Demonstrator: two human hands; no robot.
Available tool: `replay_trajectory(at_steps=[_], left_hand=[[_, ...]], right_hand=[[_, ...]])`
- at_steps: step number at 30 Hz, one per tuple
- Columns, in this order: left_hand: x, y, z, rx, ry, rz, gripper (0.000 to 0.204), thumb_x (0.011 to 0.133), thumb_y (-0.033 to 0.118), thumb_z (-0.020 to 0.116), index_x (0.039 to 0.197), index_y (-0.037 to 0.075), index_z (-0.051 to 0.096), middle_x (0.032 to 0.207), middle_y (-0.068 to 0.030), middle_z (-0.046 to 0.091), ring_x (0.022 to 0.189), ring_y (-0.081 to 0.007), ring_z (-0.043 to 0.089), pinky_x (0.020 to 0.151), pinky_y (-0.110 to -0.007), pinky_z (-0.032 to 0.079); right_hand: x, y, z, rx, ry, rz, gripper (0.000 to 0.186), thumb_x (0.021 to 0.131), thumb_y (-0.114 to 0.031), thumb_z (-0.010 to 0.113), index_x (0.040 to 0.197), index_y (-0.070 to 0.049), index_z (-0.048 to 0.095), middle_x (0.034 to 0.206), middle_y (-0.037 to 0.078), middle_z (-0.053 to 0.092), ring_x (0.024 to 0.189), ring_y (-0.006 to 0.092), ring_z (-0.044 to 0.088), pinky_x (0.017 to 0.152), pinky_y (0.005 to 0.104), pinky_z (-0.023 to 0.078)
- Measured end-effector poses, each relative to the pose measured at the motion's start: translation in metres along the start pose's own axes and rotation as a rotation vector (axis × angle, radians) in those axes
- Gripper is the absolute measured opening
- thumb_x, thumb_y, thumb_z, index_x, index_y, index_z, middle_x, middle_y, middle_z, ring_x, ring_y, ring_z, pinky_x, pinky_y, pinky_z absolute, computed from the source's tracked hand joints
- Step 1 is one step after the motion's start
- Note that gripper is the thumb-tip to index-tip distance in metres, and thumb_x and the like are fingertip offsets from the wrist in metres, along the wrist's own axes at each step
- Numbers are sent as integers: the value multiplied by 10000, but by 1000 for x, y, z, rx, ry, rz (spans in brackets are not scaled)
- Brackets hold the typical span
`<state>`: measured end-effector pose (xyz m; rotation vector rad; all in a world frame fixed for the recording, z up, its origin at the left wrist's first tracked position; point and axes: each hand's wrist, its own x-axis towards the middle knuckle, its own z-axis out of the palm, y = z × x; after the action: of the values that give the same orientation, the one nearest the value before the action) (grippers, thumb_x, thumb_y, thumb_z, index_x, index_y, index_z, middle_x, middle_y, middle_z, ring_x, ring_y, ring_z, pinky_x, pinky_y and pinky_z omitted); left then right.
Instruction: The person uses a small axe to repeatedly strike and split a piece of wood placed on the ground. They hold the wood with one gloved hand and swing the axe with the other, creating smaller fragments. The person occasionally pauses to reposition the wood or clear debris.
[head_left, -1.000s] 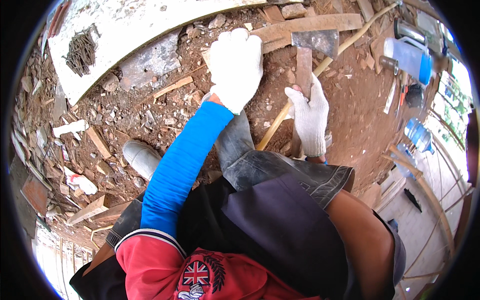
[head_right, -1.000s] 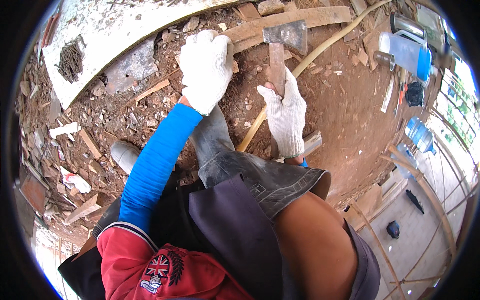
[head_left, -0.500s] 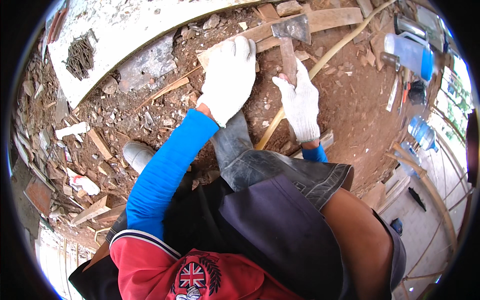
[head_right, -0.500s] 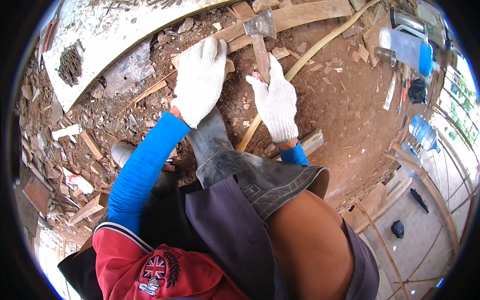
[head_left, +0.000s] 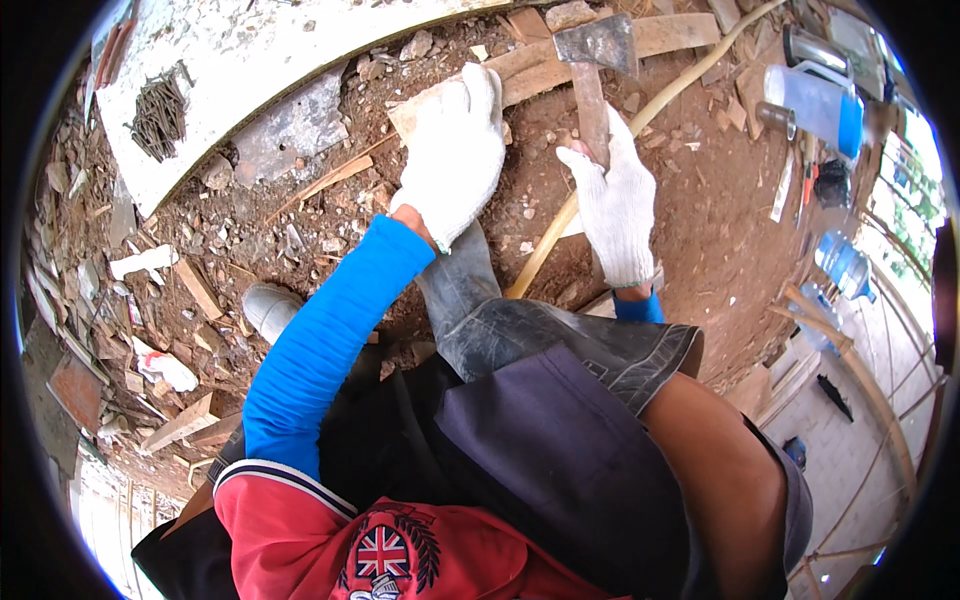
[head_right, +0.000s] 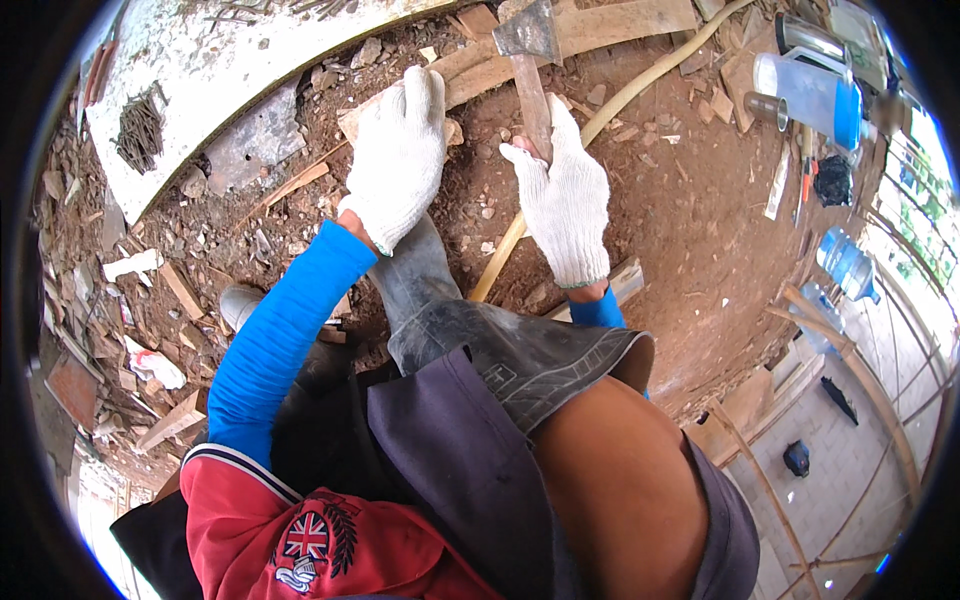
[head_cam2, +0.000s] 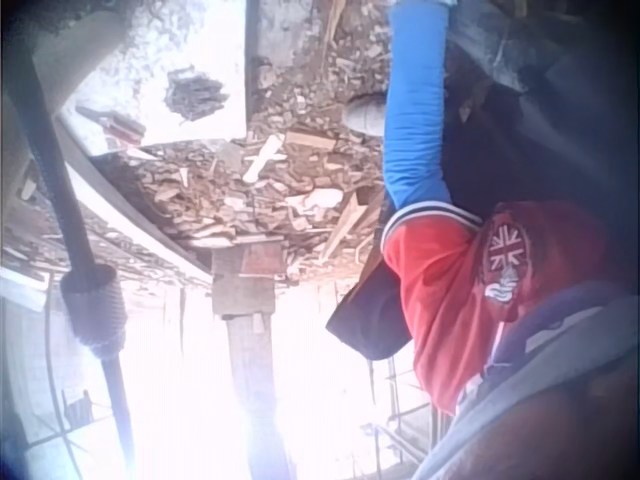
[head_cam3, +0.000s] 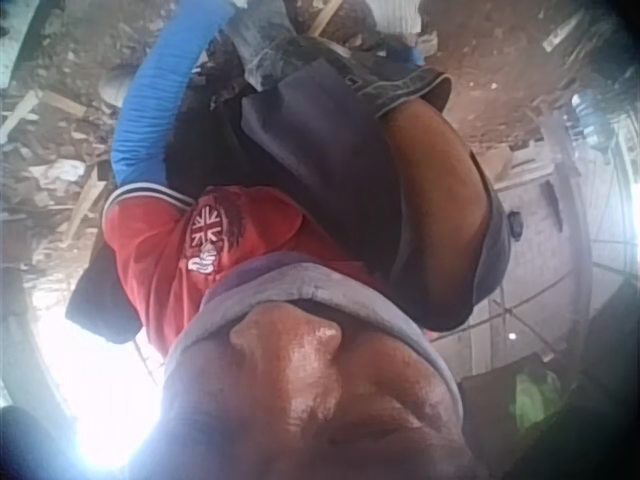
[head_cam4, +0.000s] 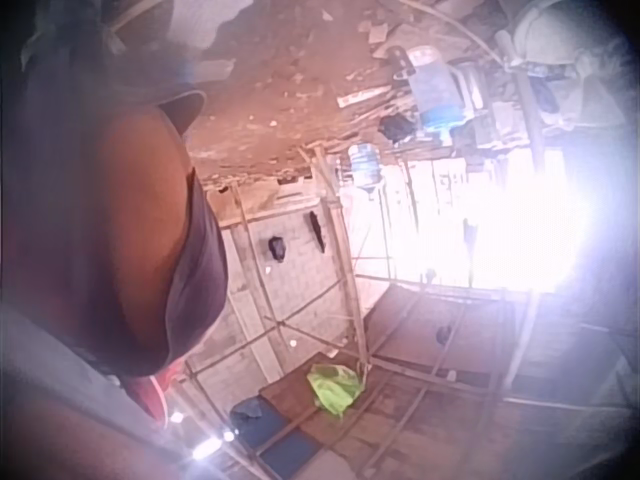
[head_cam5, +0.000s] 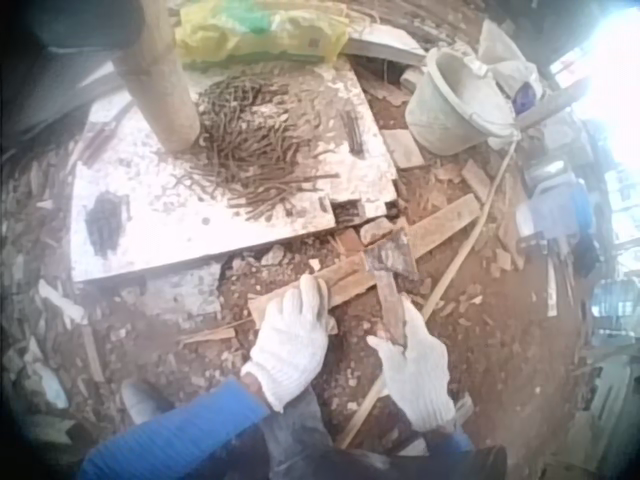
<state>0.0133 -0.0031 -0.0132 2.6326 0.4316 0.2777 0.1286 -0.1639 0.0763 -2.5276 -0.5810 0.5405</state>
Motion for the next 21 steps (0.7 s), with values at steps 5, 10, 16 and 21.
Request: replay_trajectory(at_steps=[5, 10, 16, 21], left_hand=[[0, -2, -3, 101, -21, 38, 621, 994, 124, 657, 1559, -98, 524, 1484, -287, 549, 1277, -418, 606, 1057, -513, 526], [4, -2, 0, 167, -50, 77, 633, 1019, 176, 650, 1534, -171, 522, 1446, -318, 592, 1205, -397, 623, 1017, -478, 542], [0, 2, 1, 225, -58, 41, 643, 1035, 181, 636, 1585, -122, 498, 1523, -285, 550, 1221, -389, 616, 1008, -483, 545], [7, 2, -4, 206, -88, 58, 620, 1014, 150, 625, 1553, -135, 515, 1447, -305, 582, 1197, -392, 620, 995, -469, 549]], right_hand=[[-5, -14, -9, 171, 141, -228, 648, 1038, -103, 804, 1621, -3, 540, 1054, 169, 844, 976, 209, 846, 848, 344, 660], [3, -7, 3, -308, -19, -149, 665, 1039, -301, 803, 1598, -23, 571, 1093, 178, 833, 900, 317, 831, 777, 429, 637], [-2, -22, -8, -29, 129, -174, 611, 1041, -209, 792, 1577, -14, 575, 1091, 214, 825, 957, 329, 839, 851, 416, 649], [3, 14, 18, -417, 112, -245, 613, 1044, -247, 794, 1579, -39, 581, 1059, 231, 813, 893, 388, 815, 780, 446, 646]])
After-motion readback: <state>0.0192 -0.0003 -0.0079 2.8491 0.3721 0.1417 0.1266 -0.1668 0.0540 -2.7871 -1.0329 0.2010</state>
